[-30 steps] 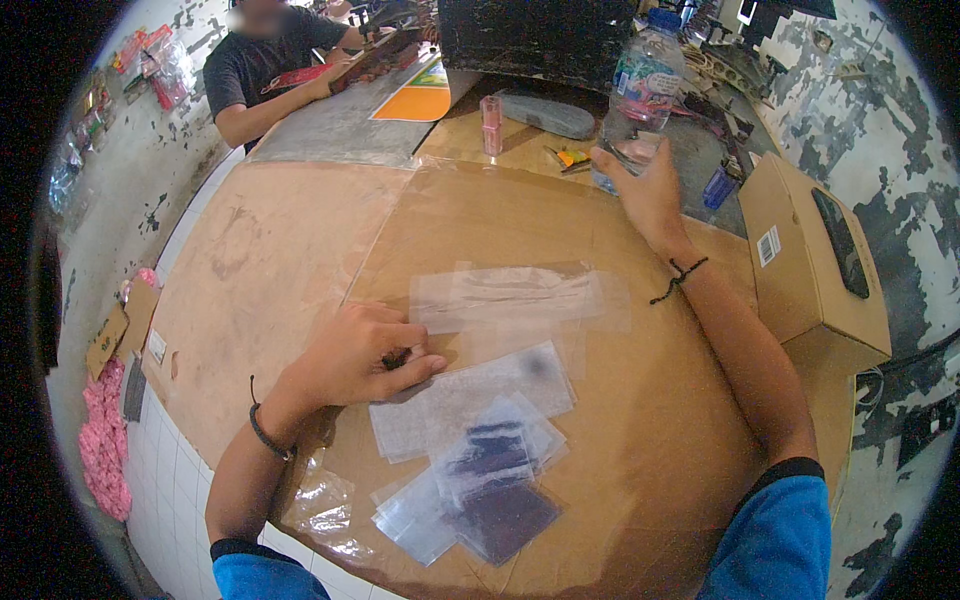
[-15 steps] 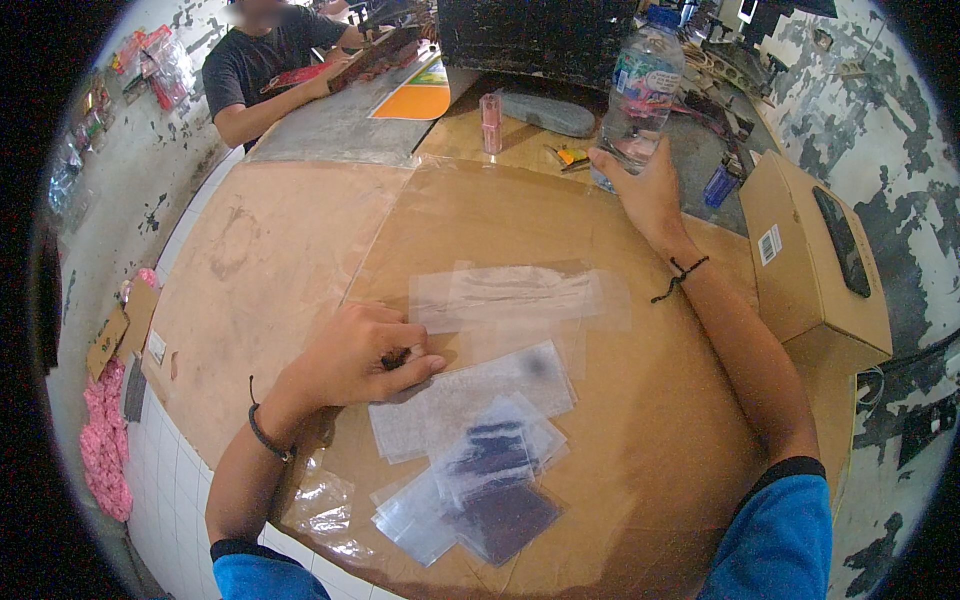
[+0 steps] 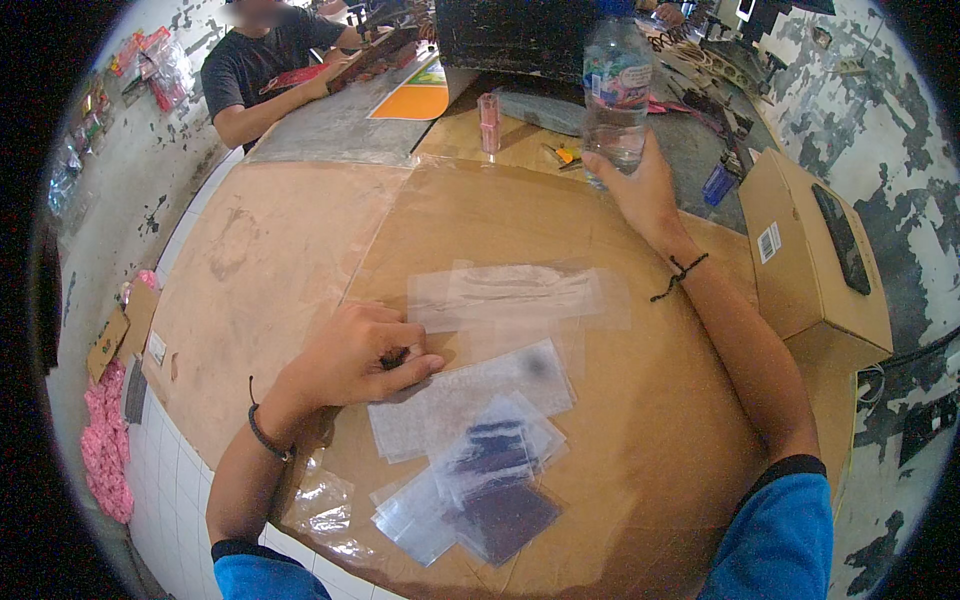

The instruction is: The person aligns and stacks thin, transparent plastic sheets on a wooden board by hand. They pick up several individual sheets from a pile and organize them into a stack before setting them aside.

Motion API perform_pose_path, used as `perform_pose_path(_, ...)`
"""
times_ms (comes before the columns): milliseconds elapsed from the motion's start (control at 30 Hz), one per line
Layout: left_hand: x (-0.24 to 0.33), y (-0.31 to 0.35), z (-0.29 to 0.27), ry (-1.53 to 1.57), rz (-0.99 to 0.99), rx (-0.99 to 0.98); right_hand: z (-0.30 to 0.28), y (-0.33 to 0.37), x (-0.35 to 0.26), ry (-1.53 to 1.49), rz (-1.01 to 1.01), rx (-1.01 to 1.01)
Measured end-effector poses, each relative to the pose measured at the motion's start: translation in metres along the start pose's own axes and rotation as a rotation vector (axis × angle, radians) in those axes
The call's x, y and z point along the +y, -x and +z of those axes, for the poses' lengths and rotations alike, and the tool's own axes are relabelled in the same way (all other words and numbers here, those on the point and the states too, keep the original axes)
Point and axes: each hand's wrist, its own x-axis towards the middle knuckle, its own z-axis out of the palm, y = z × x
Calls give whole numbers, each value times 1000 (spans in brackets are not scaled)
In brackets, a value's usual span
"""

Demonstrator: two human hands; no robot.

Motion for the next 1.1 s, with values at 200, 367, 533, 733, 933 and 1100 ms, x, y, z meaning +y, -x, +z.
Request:
perform_pose_path(200,0,1,0,-20,-12,-10,2,-1,4,-39,45,46)
perform_pose_path(367,0,-1,1,-23,0,-5,-1,-3,14,-80,102,137)
perform_pose_path(533,0,1,0,-38,-4,10,-3,-5,-1,-279,188,20)
perform_pose_path(733,0,1,0,-33,-1,5,-8,-9,12,-359,185,136)
perform_pose_path(933,1,0,-1,-21,4,5,-9,-12,33,-166,187,340)
perform_pose_path(1100,0,1,-1,-17,-13,1,-7,-5,9,-121,160,346)
